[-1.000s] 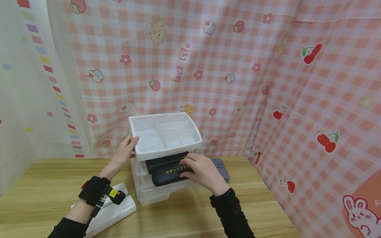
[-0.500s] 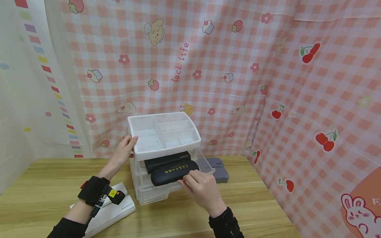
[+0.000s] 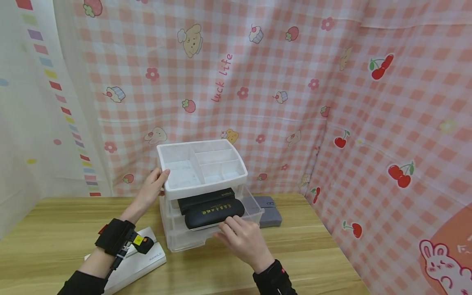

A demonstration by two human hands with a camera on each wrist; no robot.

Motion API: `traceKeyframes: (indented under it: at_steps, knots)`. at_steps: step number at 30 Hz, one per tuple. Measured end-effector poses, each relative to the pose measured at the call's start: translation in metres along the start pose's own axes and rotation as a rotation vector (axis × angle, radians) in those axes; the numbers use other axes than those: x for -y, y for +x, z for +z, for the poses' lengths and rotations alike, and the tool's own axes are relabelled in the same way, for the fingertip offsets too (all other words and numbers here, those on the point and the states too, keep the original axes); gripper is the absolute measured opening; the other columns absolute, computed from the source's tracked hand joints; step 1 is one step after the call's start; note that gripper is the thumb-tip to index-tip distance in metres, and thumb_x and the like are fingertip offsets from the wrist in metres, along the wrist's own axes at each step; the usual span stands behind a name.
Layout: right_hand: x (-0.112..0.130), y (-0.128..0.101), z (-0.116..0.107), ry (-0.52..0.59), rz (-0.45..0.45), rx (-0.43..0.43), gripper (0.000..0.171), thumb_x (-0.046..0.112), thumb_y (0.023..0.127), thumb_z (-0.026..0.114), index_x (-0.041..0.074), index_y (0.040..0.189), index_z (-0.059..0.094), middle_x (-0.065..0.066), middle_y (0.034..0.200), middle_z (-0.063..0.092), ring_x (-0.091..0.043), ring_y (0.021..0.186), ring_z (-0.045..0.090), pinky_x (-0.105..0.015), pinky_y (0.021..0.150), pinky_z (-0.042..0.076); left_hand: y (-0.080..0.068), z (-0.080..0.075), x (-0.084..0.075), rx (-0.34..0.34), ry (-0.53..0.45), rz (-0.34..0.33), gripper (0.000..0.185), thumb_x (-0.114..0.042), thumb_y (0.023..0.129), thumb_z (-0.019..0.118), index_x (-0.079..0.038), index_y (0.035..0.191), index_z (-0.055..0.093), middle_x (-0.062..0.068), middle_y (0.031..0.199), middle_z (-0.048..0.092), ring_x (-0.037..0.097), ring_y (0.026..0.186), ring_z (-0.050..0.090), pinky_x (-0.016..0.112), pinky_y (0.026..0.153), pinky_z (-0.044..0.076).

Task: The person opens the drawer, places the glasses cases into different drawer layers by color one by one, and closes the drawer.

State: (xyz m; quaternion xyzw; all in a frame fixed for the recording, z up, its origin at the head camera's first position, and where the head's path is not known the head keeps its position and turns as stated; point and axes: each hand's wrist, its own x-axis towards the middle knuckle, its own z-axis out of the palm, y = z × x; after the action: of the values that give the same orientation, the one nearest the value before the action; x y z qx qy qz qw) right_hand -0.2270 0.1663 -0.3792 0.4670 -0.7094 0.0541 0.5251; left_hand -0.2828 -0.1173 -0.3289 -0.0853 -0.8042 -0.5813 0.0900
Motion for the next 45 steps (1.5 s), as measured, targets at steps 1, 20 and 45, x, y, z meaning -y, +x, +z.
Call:
traceKeyframes:
  at_steps: [1,20,45]
  knots:
    - [0.0,0.001,0.001,-0.001,0.009,0.01,0.024,0.034,0.094,0.058,0.012,0.085,0.064,0.003,0.074,0.054,-0.006,0.057,0.047,-0.014,0.048,0.034,-0.001,0.0,0.0,0.005,0.001,0.001,0.034,-0.037,0.103,0.035,-0.006,0.089,0.034,0.002,0.077,0.035,0.015,0.067,0.04,0.026,0.061,0.036]
    - [-0.027,0.014,0.052,-0.075,0.083,0.127,0.024,0.031,0.081,0.074,0.012,0.089,0.062,0.002,0.079,0.052,-0.008,0.057,0.046,-0.019,0.045,0.027,0.002,0.002,0.004,0.01,0.001,0.005,0.033,-0.037,0.104,0.034,-0.005,0.093,0.036,0.003,0.079,0.037,0.015,0.066,0.039,0.025,0.059,0.035]
    - [-0.03,0.03,0.074,-0.096,0.195,0.169,0.03,0.031,0.076,0.079,0.015,0.087,0.057,0.004,0.079,0.055,-0.006,0.058,0.049,-0.018,0.048,0.031,0.004,0.0,0.004,-0.003,0.003,0.012,0.033,-0.036,0.104,0.034,-0.006,0.09,0.035,0.002,0.077,0.037,0.013,0.064,0.04,0.024,0.058,0.035]
